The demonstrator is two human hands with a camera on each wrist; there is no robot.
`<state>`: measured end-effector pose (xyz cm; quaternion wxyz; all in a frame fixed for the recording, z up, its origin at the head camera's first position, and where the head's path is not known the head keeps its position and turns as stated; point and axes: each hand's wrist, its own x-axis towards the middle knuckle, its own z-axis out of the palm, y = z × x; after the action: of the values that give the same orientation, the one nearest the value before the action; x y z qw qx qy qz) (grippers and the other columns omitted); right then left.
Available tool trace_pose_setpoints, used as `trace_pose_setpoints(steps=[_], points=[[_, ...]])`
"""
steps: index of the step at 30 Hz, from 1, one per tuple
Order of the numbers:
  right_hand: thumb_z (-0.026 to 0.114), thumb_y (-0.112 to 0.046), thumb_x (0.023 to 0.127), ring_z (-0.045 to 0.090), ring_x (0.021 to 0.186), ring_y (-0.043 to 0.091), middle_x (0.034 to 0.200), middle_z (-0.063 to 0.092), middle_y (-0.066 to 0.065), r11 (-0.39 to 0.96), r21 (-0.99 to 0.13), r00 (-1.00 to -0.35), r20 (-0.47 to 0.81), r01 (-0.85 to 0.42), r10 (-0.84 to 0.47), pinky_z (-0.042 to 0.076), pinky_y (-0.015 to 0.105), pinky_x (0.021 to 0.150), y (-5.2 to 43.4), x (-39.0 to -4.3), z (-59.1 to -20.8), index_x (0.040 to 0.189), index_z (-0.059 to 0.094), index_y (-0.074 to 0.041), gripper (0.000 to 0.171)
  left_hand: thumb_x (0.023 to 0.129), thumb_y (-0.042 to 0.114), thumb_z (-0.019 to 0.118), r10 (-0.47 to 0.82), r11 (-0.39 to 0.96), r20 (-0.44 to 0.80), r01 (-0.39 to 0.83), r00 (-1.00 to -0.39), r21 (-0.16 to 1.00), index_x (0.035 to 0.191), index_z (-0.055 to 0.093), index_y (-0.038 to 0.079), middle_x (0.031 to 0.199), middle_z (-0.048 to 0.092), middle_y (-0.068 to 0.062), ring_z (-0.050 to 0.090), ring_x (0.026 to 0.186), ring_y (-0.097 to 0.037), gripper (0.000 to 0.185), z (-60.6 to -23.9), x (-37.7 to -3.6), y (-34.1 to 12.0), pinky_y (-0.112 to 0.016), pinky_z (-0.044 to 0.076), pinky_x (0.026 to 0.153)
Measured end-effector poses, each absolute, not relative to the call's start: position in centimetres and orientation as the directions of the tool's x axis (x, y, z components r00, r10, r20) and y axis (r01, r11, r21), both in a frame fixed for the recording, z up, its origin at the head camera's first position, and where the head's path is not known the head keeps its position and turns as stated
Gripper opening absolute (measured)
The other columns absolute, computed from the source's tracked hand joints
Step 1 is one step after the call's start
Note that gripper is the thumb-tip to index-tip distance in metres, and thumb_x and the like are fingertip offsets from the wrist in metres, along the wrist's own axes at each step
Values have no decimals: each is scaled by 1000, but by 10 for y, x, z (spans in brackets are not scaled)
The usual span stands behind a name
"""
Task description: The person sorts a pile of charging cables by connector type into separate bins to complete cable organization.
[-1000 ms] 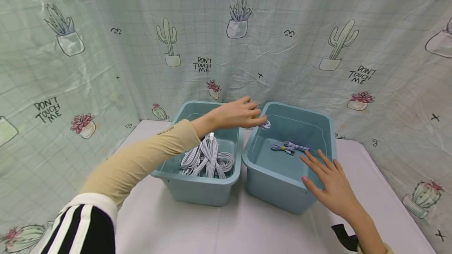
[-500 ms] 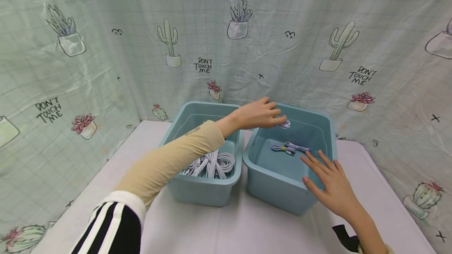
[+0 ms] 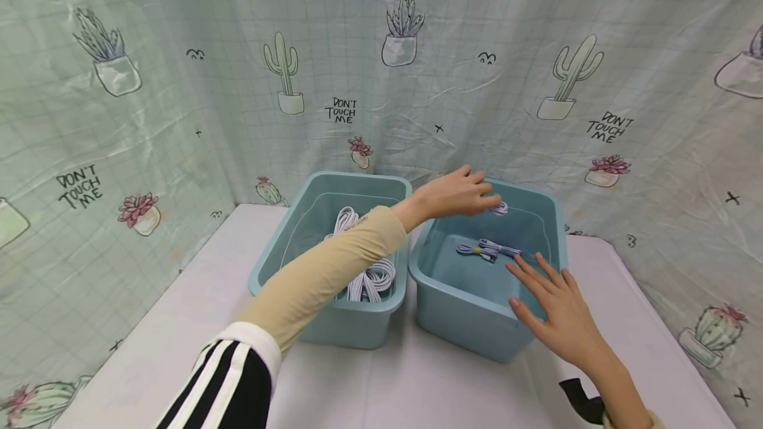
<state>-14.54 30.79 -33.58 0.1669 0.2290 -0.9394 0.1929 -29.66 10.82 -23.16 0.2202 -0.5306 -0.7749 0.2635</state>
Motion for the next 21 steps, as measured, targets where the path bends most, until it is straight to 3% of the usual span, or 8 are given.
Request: trace_pose_setpoints(steps=[7, 14, 21], points=[[56, -24, 86, 7, 140, 19, 146, 22, -13, 824, -284, -843, 394, -490, -365, -2, 64, 102, 307, -144, -335, 137, 36, -23, 55, 96, 28, 35, 919, 343, 56, 723, -389, -601, 129, 39, 23, 128, 50, 5, 45, 120, -16, 33, -237, -304, 110, -33, 35, 101], [56, -23, 85, 5, 140, 14, 146, 21, -15, 823, -280, -840, 397, -494, -369, -2, 65, 102, 307, -144, -335, 137, 37, -22, 55, 95, 31, 37, 923, 341, 67, 721, -380, -603, 128, 40, 26, 125, 52, 6, 47, 117, -15, 34, -240, -310, 113, -31, 37, 99], [56, -23, 85, 6, 140, 14, 145, 21, -16, 820, -284, -839, 398, -497, -370, -1, 65, 101, 306, -144, -335, 136, 38, -19, 54, 97, 21, 35, 918, 351, 108, 660, -381, -664, 133, 35, 23, 128, 50, 6, 46, 120, -16, 36, -243, -311, 120, -36, 36, 100]])
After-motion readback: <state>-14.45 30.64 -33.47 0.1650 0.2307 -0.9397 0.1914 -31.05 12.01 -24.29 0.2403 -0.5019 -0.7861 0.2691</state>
